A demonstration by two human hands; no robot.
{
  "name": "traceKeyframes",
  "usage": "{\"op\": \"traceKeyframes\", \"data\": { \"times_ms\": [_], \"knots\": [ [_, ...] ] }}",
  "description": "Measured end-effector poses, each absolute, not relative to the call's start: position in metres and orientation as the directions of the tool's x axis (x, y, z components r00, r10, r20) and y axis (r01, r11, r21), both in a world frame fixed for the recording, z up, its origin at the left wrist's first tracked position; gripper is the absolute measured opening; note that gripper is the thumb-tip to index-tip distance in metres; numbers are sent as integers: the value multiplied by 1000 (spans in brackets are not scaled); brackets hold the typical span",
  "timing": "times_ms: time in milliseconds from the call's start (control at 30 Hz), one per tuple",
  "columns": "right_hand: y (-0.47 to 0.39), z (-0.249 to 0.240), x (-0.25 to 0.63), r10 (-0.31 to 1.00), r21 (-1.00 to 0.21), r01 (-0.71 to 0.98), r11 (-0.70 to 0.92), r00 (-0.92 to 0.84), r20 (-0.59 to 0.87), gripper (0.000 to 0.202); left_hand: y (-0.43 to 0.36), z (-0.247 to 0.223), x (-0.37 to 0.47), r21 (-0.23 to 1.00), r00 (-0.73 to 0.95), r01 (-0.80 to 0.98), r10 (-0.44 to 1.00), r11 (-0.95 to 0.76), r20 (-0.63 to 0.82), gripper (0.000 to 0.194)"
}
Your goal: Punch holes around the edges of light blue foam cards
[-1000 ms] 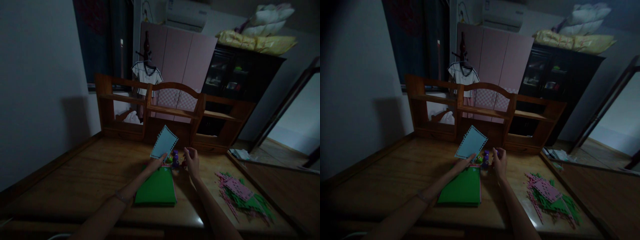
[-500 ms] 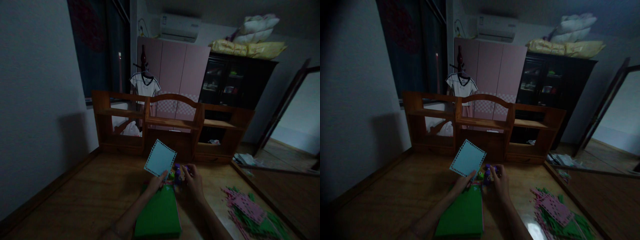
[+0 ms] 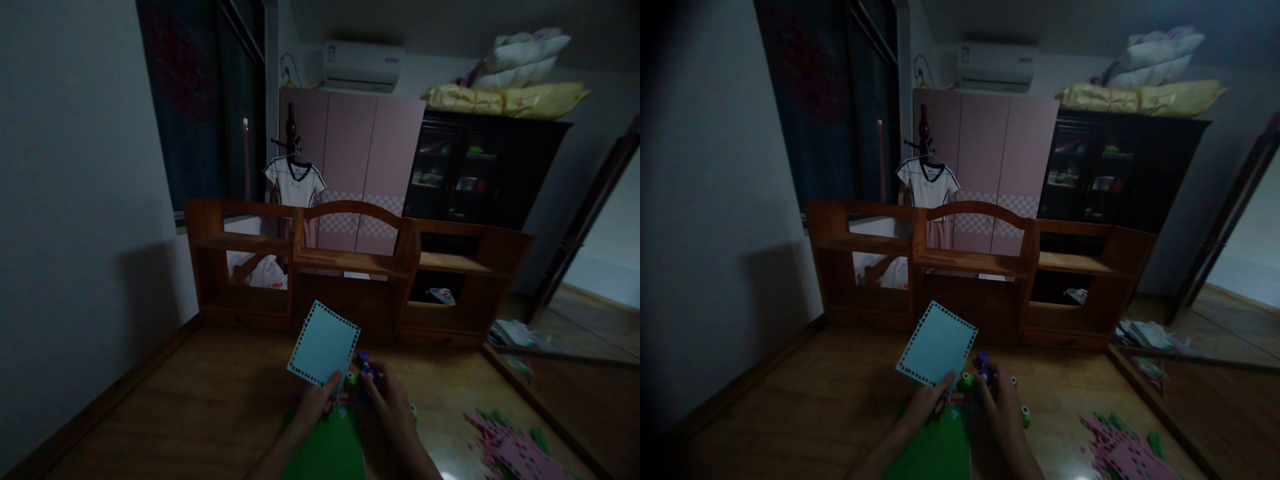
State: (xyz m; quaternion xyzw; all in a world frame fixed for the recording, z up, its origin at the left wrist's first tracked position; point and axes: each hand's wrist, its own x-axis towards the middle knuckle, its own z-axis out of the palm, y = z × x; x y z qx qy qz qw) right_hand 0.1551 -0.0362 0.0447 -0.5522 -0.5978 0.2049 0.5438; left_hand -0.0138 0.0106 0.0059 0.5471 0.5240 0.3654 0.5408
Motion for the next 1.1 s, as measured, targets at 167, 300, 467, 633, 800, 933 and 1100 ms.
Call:
{"op": "traceKeyframes", "data": {
  "times_ms": [167, 300, 467, 633, 800, 933, 1100],
  "knots": [
    [-34, 41, 159, 883, -844, 440, 306, 199, 424, 30, 8, 11, -14, 970, 156, 181, 969, 161, -190, 62],
    [-31, 32, 163, 890, -833, 466, 297, 180, 418, 32, 10, 6, -15, 976, 170, 168, 971, 141, -170, 62],
    [-27, 22, 166, 887, -750, 580, 317, 99, 452, 29, 10, 4, -15, 978, 162, 166, 975, 129, -156, 63],
    [-26, 17, 167, 885, -718, 609, 336, 55, 461, 27, 8, 7, -14, 981, 180, 148, 972, 126, -152, 64],
    [-26, 19, 167, 879, -711, 609, 353, 45, 475, 25, 11, 3, -13, 980, 153, 157, 978, 121, -145, 63],
    [-27, 22, 168, 885, -715, 603, 353, 32, 464, 22, 13, 1, -12, 979, 144, 153, 977, 137, -159, 62],
    [-29, 20, 167, 887, -712, 610, 347, 32, 460, 17, 11, 4, -13, 982, 162, 141, 976, 122, -145, 62]
  ]
}}
